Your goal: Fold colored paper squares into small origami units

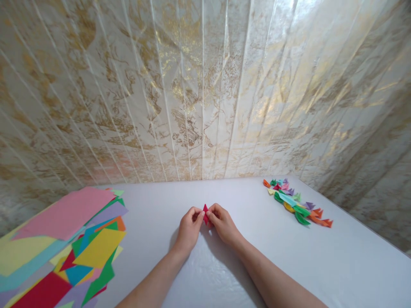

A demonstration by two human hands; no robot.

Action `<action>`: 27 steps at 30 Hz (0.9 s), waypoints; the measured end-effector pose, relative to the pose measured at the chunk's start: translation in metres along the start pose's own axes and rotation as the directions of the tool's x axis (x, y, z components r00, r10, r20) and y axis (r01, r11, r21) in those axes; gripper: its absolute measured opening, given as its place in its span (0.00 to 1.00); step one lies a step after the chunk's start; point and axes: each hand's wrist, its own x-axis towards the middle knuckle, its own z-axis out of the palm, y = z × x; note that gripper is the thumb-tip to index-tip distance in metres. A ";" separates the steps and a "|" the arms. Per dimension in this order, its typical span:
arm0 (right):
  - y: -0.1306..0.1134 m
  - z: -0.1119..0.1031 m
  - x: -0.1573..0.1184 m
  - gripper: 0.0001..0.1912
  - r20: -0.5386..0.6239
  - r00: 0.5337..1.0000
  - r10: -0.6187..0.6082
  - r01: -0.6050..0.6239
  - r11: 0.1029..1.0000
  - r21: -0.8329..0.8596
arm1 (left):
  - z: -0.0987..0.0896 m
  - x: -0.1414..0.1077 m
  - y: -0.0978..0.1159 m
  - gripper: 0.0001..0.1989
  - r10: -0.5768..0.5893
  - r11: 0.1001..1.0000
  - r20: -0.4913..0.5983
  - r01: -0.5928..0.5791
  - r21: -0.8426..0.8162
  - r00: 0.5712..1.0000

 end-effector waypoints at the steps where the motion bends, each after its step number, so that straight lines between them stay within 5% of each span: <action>1: -0.001 0.000 -0.001 0.18 0.003 1.000 0.002 -0.002 1.000 0.006 | 0.000 0.000 0.000 0.13 0.000 1.000 0.001 0.000 0.000 1.000; 27: -0.005 0.002 -0.004 0.09 0.040 0.999 -0.034 0.044 0.960 -0.275 | -0.005 0.002 0.009 0.12 -0.019 0.991 0.025 0.022 -0.131 1.000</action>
